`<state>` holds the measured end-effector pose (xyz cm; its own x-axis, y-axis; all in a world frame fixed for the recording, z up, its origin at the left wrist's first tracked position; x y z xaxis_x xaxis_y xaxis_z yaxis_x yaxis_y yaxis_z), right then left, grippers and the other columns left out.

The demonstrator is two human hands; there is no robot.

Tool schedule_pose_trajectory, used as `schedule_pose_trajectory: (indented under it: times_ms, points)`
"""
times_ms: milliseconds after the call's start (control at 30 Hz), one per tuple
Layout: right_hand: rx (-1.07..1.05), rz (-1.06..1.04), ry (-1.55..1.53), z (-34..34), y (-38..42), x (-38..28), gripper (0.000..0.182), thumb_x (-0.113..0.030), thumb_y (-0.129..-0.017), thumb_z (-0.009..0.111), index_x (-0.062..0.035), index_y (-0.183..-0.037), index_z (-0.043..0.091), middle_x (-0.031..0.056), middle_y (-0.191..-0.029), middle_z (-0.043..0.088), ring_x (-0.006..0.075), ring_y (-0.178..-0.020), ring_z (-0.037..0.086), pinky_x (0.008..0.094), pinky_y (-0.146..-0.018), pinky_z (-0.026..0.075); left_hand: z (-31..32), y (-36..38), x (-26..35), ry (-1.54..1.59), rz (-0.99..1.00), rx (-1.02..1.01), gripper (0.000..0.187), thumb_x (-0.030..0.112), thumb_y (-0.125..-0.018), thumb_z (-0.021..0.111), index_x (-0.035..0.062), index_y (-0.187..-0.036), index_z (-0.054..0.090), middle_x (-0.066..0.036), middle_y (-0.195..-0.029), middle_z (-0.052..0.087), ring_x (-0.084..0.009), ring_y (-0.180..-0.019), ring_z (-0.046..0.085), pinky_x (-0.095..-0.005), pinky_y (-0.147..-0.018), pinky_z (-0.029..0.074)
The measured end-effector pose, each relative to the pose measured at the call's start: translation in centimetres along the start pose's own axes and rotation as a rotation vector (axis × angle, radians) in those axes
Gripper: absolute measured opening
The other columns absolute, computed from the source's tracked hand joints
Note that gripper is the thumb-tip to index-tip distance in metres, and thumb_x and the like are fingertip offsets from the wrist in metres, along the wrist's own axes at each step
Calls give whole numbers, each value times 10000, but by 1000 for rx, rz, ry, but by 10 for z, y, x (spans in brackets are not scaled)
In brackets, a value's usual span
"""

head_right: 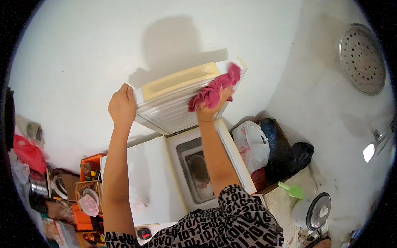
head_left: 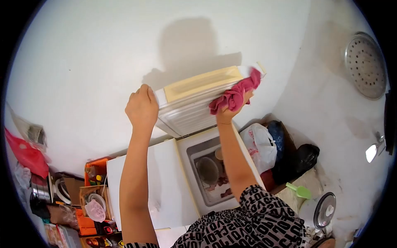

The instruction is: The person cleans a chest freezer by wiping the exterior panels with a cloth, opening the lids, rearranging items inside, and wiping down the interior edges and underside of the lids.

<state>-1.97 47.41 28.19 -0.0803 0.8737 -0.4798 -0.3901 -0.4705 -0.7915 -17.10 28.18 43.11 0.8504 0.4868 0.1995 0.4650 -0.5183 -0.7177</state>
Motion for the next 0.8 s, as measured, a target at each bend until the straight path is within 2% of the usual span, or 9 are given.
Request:
schedule_pose_trajectory:
  times_ms: [33, 133, 233, 333, 433, 567, 600, 700, 800]
  points:
    - [109, 319, -265, 12, 20, 2, 674, -461, -940, 500, 7, -1409, 378, 226, -1481, 347, 368, -1403, 293, 525, -1169, 110, 2, -3, -1, -9, -13, 0, 191, 201, -941, 469, 74, -841, 571, -96, -771, 632, -299, -704, 578, -444, -606, 468]
    - [73, 164, 40, 70, 96, -46, 622, -313, -934, 510, 58, -1405, 343, 259, -1413, 378, 412, -1317, 352, 533, -1138, 178, 7, -18, -3, -56, -39, -33, 213, 218, -943, 461, 73, -838, 577, -120, -748, 635, -322, -708, 598, -454, -619, 469]
    - [-547, 34, 216, 89, 135, -100, 723, -452, -931, 432, 115, -1372, 351, 341, -1346, 374, 572, -1270, 294, 657, -1098, 110, 10, -24, -6, 3, -56, -32, 245, 244, -949, 448, 69, -840, 581, -136, -728, 634, -341, -712, 608, -457, -622, 468]
    - [-698, 228, 308, 82, 109, -91, 685, -381, -931, 481, 110, -1382, 328, 321, -1362, 365, 548, -1231, 328, 612, -1095, 139, 15, -26, -13, 2, -29, -12, 266, 264, -953, 437, 66, -845, 578, -136, -726, 630, -341, -704, 597, -459, -619, 467]
    - [-278, 393, 332, 56, 59, -12, 635, -319, -960, 475, 106, -1391, 284, 298, -1360, 381, 456, -1175, 407, 509, -1060, 250, 12, -29, -13, 6, -48, -58, 255, 255, -953, 443, 69, -844, 578, -135, -721, 628, -336, -688, 592, -460, -608, 465]
    - [358, 924, 70, 31, -30, 28, 578, -236, -1000, 468, 101, -1402, 226, 266, -1358, 402, 333, -1099, 513, 372, -1012, 398, 15, -27, -9, -17, -48, -35, 243, 248, -952, 452, 72, -843, 579, -132, -714, 626, -334, -672, 585, -459, -597, 463]
    - [356, 922, 69, 38, -36, -2, 578, -236, -1000, 468, 101, -1402, 226, 266, -1358, 402, 333, -1099, 513, 372, -1012, 398, 15, -27, -8, -29, -50, -24, 238, 244, -951, 456, 72, -842, 579, -129, -715, 629, -334, -676, 589, -459, -594, 463]
    - [339, 556, -137, 85, -25, -119, 744, -342, -921, 442, 75, -1475, 173, 339, -1532, 96, 459, -1440, 68, 509, -1175, 40, 12, -32, -5, -41, -47, 3, 240, 245, -952, 454, 71, -843, 578, -127, -721, 633, -335, -688, 599, -463, -594, 463]
    - [-27, 163, 230, 105, 51, -94, 889, -450, -829, 555, 26, -1489, 196, 364, -1515, 103, 512, -1427, 25, 643, -1121, -21, 9, -34, -6, -32, -64, -42, 280, 282, -966, 415, 81, -889, 593, -139, -751, 640, -348, -716, 605, -456, -621, 457]
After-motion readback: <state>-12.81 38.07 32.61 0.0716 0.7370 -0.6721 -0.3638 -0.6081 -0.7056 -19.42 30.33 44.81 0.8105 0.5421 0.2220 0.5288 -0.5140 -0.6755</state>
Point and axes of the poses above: each hand's wrist, its own y-axis away from the middle knuckle, its own z-axis out of the palm, x = y × z, the point moved 1 cm from there along -y, towards the middle knuckle
